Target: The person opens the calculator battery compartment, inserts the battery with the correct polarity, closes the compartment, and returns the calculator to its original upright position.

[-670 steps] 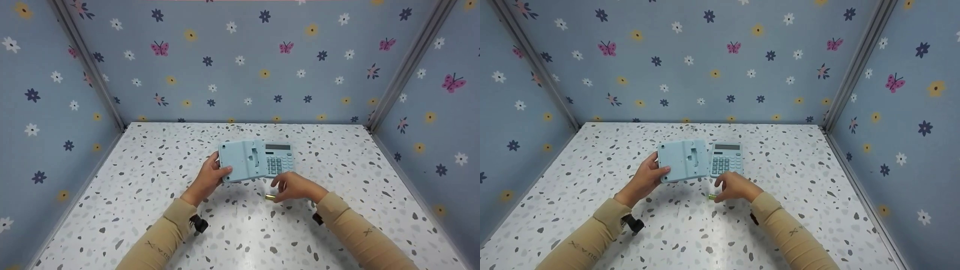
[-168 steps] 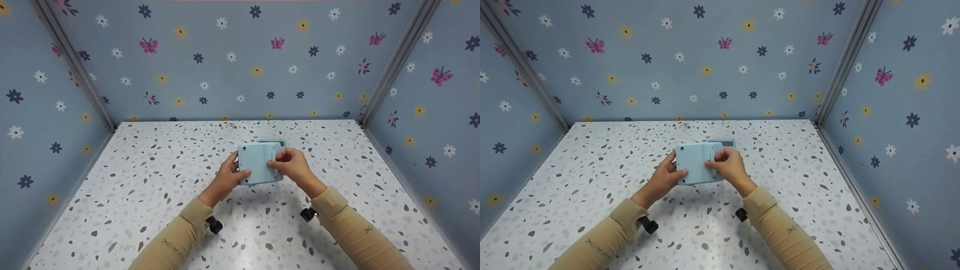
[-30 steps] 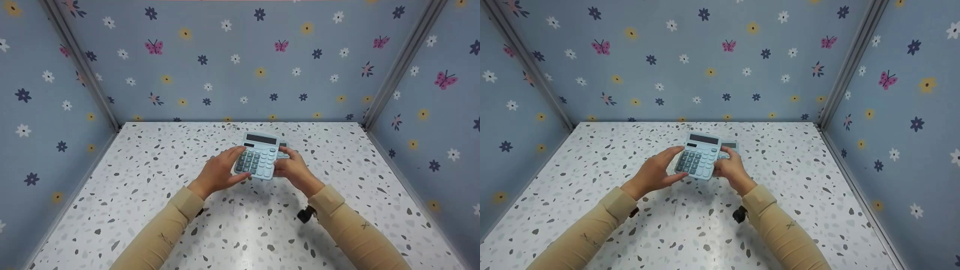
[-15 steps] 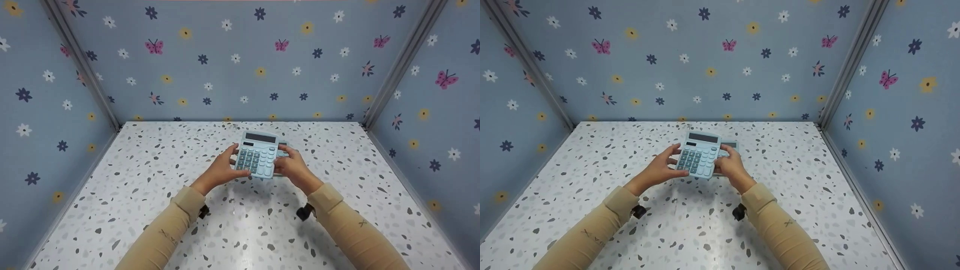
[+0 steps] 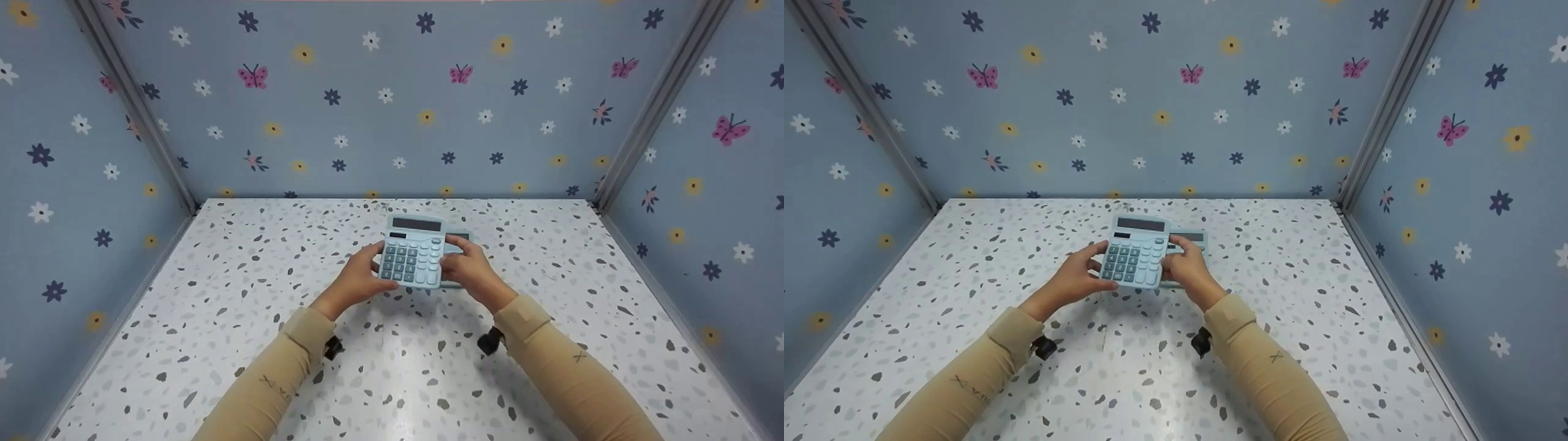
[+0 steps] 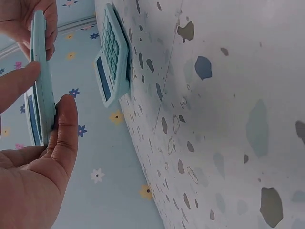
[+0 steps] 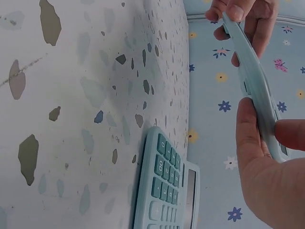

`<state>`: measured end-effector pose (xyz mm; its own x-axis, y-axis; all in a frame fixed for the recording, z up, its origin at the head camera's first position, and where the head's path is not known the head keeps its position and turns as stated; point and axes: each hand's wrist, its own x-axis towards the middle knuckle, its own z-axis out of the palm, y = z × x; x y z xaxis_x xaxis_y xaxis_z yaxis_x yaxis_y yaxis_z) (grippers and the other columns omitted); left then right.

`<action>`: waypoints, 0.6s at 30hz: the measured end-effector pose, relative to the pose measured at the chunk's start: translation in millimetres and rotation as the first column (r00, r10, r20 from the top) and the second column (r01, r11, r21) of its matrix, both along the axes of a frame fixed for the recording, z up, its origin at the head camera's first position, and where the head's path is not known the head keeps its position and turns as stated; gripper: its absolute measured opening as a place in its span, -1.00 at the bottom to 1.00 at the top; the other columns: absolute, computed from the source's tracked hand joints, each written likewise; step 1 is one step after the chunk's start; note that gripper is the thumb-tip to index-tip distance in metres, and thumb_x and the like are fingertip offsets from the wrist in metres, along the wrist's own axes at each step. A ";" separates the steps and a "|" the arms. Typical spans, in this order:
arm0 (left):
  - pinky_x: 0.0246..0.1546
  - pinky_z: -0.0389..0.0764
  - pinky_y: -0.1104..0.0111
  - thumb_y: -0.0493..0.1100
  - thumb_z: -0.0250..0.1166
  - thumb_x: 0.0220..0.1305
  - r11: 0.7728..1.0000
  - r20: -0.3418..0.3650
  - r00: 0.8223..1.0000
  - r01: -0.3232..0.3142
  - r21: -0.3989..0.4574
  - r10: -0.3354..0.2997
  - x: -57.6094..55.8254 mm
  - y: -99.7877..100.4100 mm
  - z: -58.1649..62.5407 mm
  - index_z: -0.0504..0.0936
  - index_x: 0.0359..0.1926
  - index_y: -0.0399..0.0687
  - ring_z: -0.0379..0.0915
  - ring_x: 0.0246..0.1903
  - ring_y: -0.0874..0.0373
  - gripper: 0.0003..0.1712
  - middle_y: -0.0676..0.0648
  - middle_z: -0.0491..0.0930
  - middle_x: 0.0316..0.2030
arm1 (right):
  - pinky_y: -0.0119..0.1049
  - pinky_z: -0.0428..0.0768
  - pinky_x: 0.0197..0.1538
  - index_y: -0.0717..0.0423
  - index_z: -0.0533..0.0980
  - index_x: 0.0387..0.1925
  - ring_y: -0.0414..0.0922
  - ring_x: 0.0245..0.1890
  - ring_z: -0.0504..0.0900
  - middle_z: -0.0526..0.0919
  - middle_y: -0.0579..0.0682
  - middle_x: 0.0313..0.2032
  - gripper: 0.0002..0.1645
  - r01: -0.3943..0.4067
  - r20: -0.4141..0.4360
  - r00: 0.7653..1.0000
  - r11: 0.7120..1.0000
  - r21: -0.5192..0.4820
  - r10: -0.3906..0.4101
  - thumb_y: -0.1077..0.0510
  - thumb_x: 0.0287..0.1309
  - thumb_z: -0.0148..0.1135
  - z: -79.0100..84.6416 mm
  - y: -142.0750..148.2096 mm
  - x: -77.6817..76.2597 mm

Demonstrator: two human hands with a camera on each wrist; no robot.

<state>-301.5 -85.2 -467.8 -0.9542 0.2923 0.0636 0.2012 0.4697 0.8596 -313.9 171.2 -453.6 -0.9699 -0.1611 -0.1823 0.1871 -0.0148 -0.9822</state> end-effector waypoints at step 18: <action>-0.11 0.70 0.27 -0.27 0.60 0.20 0.997 0.009 0.998 -0.068 -0.046 0.068 -14.4 -21.2 5.7 0.22 0.68 -0.24 0.58 -0.07 0.04 0.11 -0.19 0.51 0.39 | -0.23 0.83 0.05 0.32 0.46 0.41 -0.04 -0.09 0.79 0.68 0.25 0.10 -0.48 0.066 -0.046 0.997 0.992 0.103 -0.062 0.37 0.50 0.17 5.2 -30.3 -20.4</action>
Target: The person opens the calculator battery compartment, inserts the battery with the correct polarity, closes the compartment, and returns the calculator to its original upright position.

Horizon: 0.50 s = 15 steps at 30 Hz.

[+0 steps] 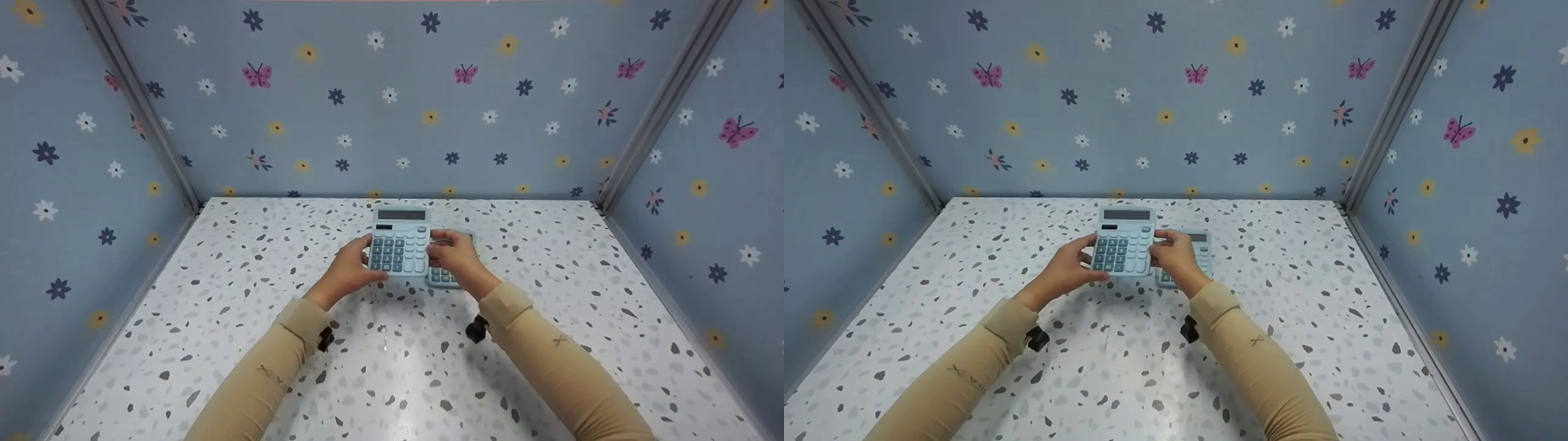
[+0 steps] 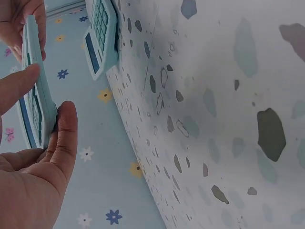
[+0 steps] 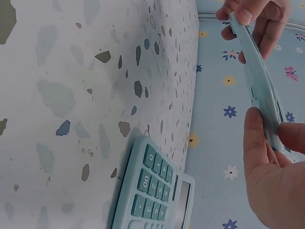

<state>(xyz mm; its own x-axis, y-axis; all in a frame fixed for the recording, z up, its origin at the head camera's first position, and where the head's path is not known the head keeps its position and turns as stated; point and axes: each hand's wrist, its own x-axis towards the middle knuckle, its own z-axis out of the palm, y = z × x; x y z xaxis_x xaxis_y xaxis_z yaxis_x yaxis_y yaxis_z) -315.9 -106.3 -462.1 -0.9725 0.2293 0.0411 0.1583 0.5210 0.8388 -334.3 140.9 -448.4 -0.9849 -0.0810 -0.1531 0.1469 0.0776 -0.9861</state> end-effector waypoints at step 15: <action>0.27 0.70 0.11 -0.32 0.58 0.19 0.999 0.039 0.999 -0.028 -0.026 0.029 -11.6 -3.7 -9.2 0.12 0.69 -0.34 0.58 0.22 -0.11 0.16 -0.27 0.45 0.44 | -0.17 0.83 0.10 0.26 0.56 0.38 -0.07 -0.14 0.74 0.59 0.11 -0.05 -0.49 0.018 -0.001 1.000 0.995 0.094 -0.018 0.42 0.47 0.15 -12.8 -18.2 -16.1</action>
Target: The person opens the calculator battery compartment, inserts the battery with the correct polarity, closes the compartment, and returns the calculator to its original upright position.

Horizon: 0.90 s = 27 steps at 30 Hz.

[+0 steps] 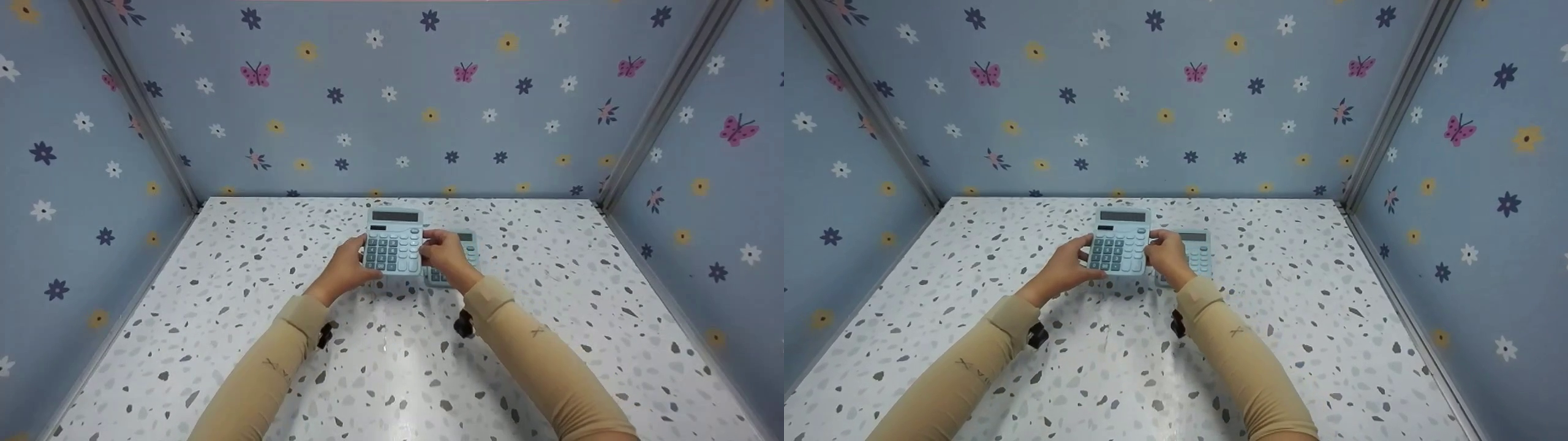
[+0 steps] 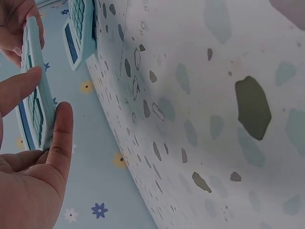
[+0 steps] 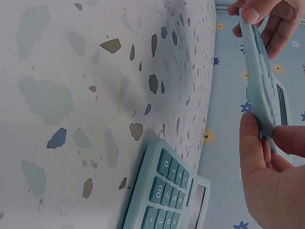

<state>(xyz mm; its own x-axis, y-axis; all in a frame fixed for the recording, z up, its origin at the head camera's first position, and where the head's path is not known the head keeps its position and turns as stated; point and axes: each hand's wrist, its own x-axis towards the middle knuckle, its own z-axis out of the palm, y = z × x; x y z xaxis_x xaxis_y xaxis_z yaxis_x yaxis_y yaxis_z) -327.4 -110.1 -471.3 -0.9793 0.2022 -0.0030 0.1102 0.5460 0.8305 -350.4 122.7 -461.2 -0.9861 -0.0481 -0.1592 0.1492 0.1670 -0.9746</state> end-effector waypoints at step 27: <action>0.69 0.25 -0.01 -0.30 0.57 0.13 0.993 0.011 1.000 -0.023 -0.118 0.025 -15.9 -10.8 -26.5 0.16 0.64 -0.45 0.32 0.54 -0.24 0.15 -0.42 0.34 0.55 | -0.21 0.78 0.10 0.32 0.56 0.39 -0.05 -0.04 0.70 0.69 0.19 0.06 -0.45 0.030 0.022 0.999 0.962 0.270 -0.037 0.43 0.41 0.22 -25.1 -25.7 -15.4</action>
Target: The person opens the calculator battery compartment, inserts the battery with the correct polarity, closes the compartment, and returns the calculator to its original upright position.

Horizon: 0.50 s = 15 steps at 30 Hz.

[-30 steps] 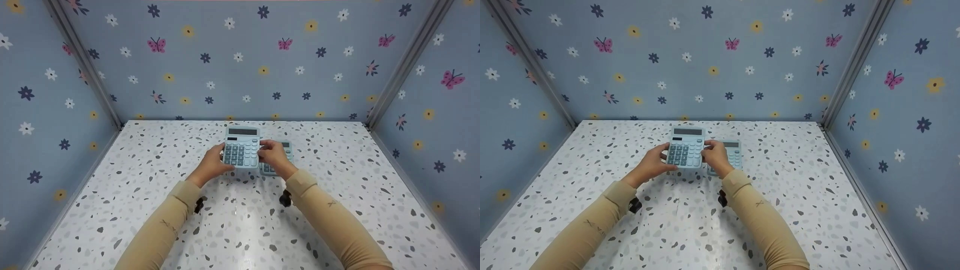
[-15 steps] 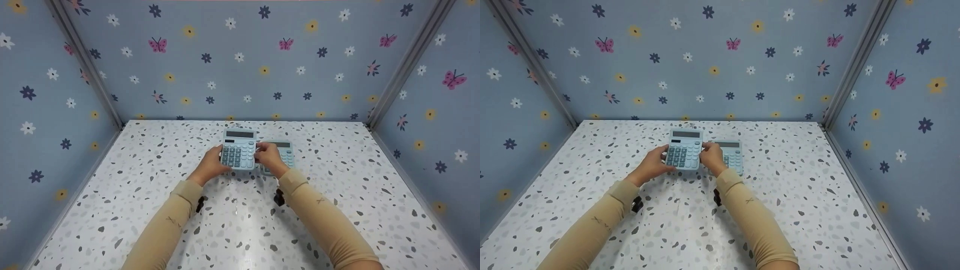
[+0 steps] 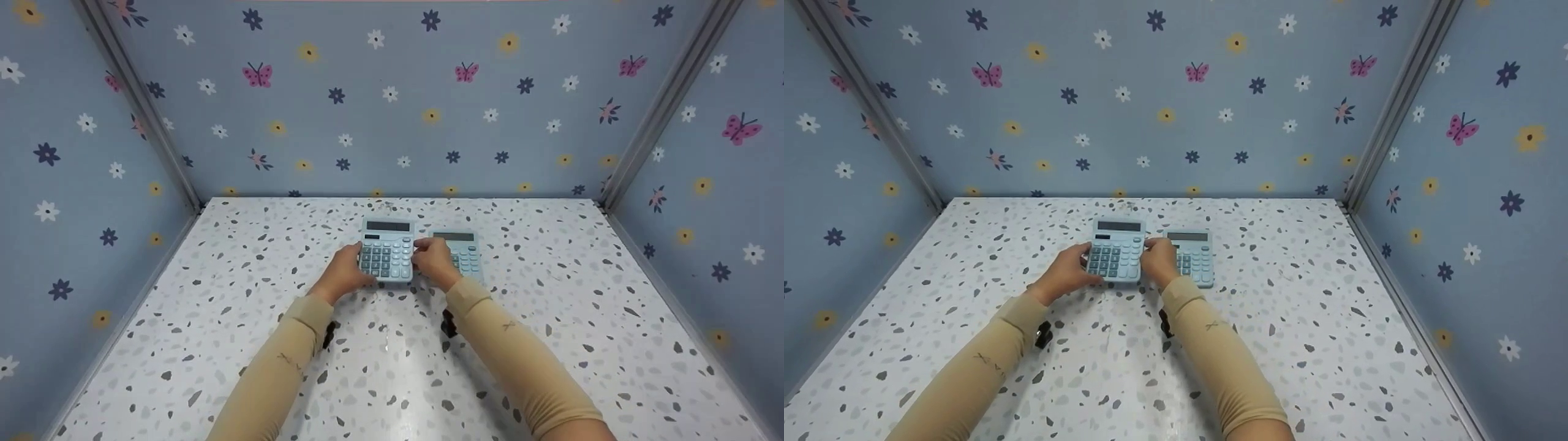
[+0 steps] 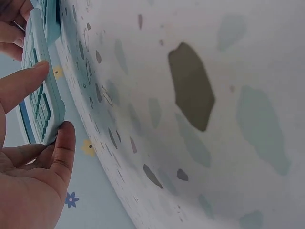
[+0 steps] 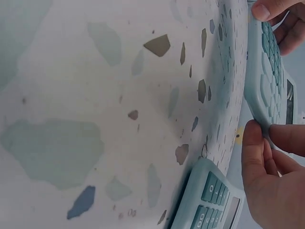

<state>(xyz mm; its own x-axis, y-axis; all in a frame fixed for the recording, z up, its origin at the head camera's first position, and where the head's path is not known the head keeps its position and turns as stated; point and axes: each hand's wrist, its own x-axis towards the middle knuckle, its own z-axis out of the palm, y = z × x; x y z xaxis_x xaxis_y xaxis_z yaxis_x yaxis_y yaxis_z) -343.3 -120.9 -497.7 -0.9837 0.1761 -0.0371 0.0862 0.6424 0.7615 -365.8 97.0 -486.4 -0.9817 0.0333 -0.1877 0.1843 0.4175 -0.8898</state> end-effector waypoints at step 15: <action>0.56 0.45 0.02 -0.38 0.60 0.00 0.998 0.040 0.999 -0.012 0.060 0.010 -4.1 -1.8 -9.8 0.46 0.48 -0.40 0.54 0.23 -0.14 -0.03 -0.28 0.59 0.27 | -0.06 0.61 0.47 0.34 0.60 0.33 0.08 0.36 0.61 0.66 0.24 0.34 -0.51 -0.037 -0.030 0.999 0.990 0.138 0.041 0.41 0.42 0.17 -14.7 -5.7 -2.4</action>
<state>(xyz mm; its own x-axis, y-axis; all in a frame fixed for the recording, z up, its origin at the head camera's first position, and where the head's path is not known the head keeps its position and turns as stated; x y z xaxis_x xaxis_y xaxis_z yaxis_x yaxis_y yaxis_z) -347.5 -122.8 -507.6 -0.9835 0.1685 -0.0655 0.0488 0.5963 0.8012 -368.2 91.3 -501.0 -0.9883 0.0181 -0.1517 0.1372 0.5428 -0.8286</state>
